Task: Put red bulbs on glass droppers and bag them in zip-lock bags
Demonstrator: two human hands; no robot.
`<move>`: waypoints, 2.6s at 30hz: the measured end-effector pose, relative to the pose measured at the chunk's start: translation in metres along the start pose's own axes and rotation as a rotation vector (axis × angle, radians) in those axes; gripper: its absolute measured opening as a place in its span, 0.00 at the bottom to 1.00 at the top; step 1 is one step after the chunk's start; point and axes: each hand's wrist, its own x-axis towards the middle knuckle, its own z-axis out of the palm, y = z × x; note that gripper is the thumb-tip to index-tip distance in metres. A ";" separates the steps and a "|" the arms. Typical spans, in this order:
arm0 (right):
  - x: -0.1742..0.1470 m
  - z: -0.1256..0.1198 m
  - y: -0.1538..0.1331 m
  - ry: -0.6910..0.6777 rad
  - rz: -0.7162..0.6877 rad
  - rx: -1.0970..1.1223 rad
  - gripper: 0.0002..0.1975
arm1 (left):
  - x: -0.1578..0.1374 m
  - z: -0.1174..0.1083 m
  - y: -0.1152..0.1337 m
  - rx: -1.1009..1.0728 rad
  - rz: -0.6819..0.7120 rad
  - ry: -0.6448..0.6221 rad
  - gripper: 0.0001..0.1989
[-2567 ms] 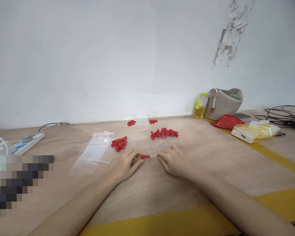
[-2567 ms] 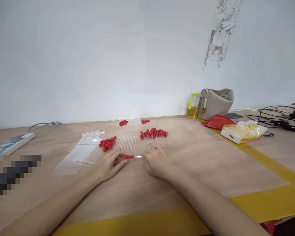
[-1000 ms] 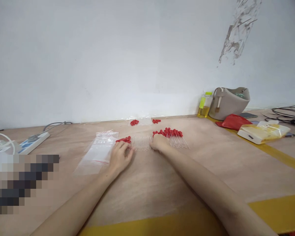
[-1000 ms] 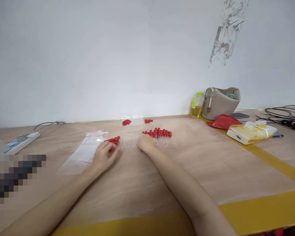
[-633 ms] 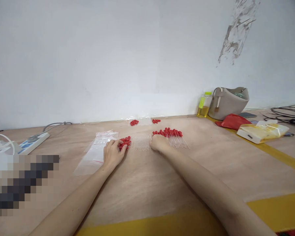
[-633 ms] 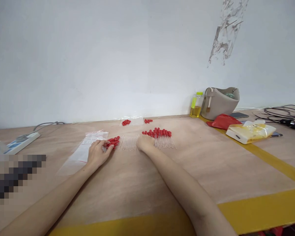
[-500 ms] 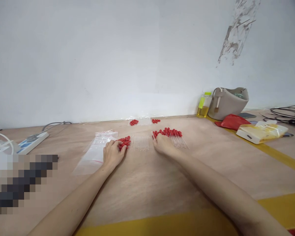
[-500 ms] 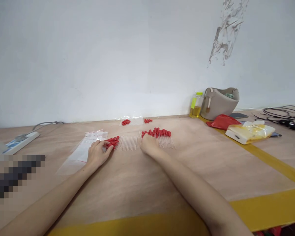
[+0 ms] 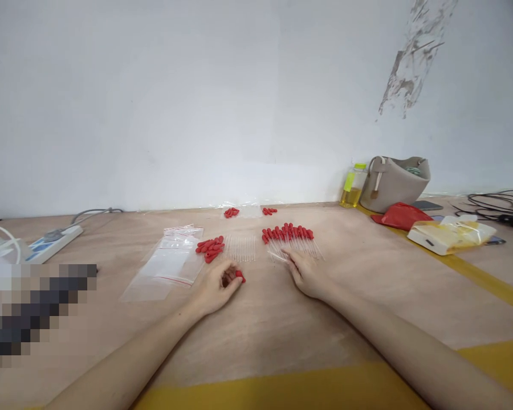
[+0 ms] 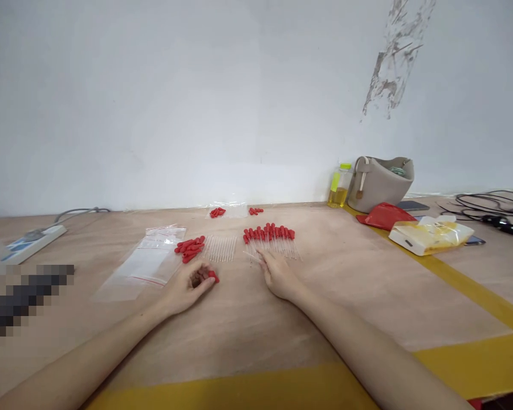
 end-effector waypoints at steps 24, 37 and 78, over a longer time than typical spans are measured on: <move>-0.002 0.008 -0.037 -0.073 -0.023 0.076 0.08 | 0.002 0.022 0.002 -0.134 -0.046 0.015 0.09; -0.001 0.012 -0.039 -0.072 0.018 0.080 0.09 | 0.004 0.027 -0.004 -0.270 -0.069 -0.041 0.10; 0.009 0.006 -0.042 -0.279 -0.092 -0.124 0.15 | 0.001 0.015 0.016 0.182 0.192 -0.150 0.10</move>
